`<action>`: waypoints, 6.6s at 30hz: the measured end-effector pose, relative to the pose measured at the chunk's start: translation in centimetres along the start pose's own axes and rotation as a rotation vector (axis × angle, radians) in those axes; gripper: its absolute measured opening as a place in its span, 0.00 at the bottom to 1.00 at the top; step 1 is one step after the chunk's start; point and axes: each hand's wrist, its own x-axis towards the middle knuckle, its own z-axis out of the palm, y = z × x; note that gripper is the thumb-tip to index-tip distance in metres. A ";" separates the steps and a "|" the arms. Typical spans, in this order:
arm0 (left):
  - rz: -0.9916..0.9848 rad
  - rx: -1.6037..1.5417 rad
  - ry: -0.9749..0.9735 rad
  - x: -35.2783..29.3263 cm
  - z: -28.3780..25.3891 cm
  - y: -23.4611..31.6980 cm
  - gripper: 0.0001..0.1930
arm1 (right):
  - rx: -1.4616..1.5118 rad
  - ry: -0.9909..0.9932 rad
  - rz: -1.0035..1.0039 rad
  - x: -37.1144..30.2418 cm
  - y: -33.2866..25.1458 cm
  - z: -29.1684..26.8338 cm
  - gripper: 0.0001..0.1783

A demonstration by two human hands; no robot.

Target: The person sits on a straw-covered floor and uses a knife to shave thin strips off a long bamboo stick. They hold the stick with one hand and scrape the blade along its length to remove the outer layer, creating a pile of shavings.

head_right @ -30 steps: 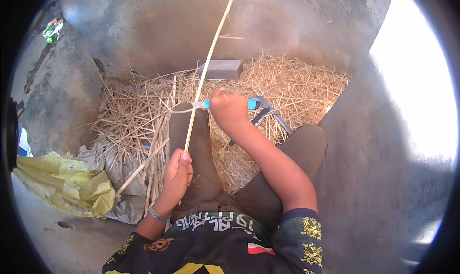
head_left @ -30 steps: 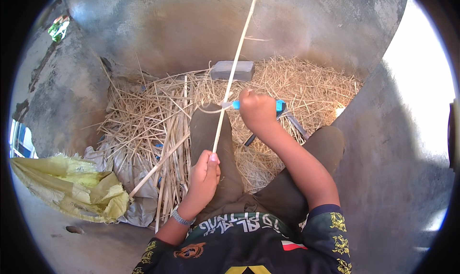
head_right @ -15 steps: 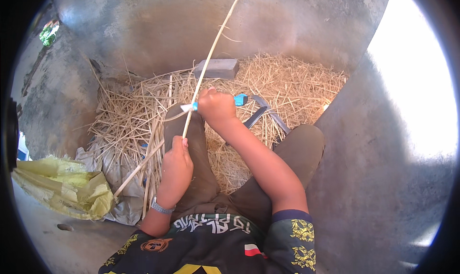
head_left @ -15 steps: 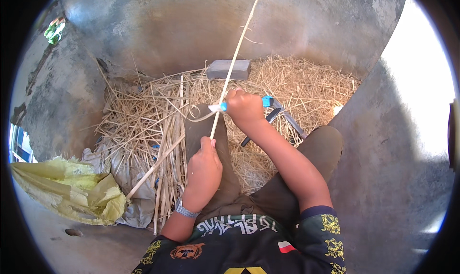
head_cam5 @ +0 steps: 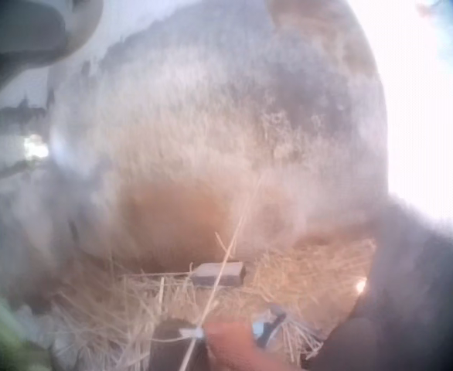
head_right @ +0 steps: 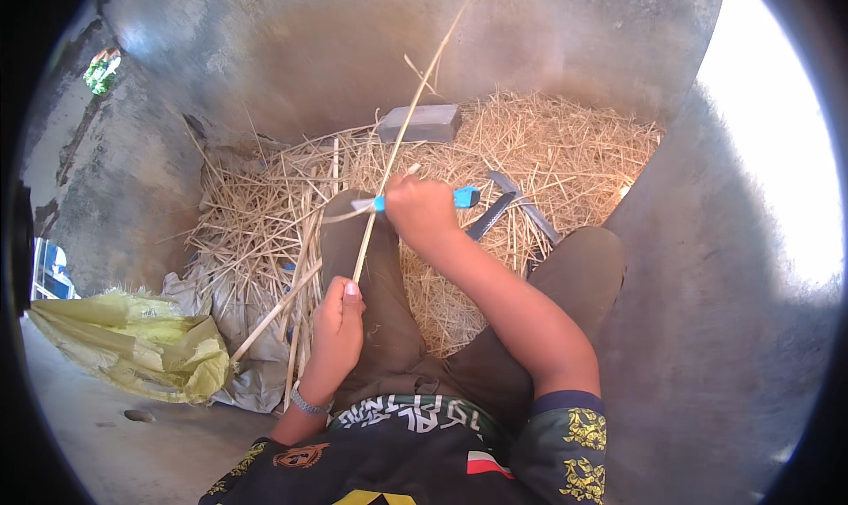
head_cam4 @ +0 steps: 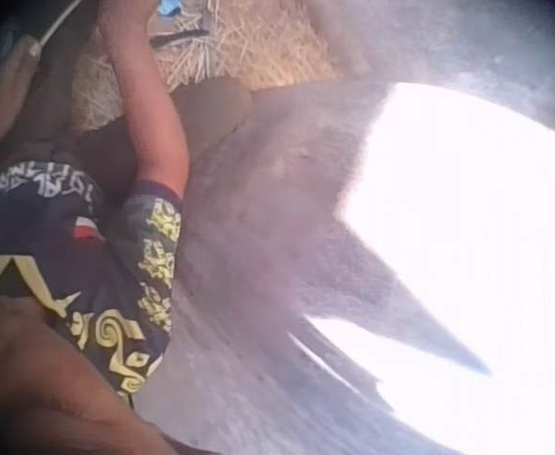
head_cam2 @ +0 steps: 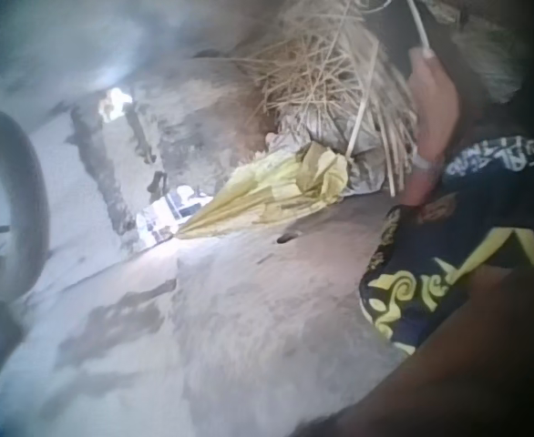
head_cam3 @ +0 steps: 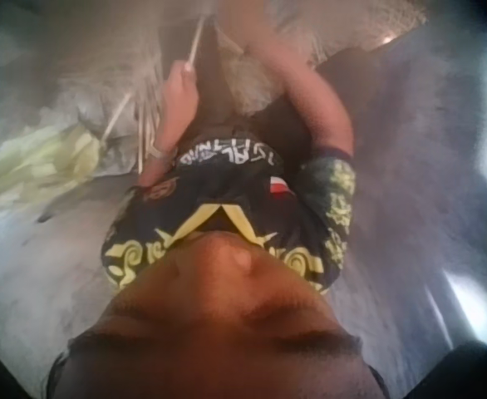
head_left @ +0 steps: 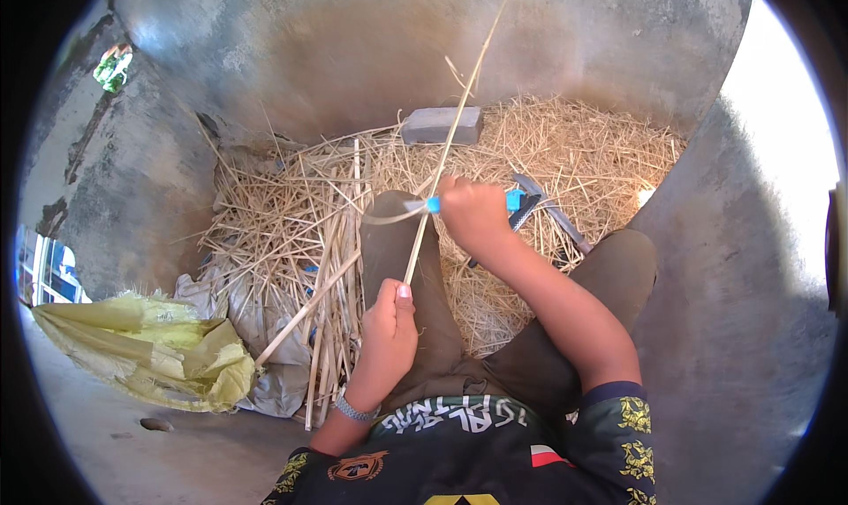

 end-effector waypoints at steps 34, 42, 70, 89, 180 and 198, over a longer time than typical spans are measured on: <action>-0.386 -0.859 -0.021 3.6 -1.6 4.2 0.26 | 0.272 0.195 -0.273 -0.8 -3.3 -7.8 0.11; -0.353 -0.902 0.057 1.8 -1.7 2.8 0.25 | 0.176 0.221 -0.060 0.6 1.5 -6.6 0.08; -0.365 -0.897 0.092 3.3 -1.1 5.5 0.11 | 0.089 0.155 -0.205 -0.9 -2.9 -8.9 0.09; -0.574 -1.152 -0.088 3.6 -1.1 5.5 0.06 | 0.010 0.211 -0.169 -0.7 -2.8 -8.3 0.10; -0.400 -1.446 0.369 3.8 -6.9 2.4 0.07 | 0.426 0.291 -0.259 0.6 -3.1 -9.4 0.20; -0.504 -1.444 0.263 3.9 -6.3 3.0 0.08 | 0.267 0.333 -0.424 -0.6 -4.6 -9.2 0.23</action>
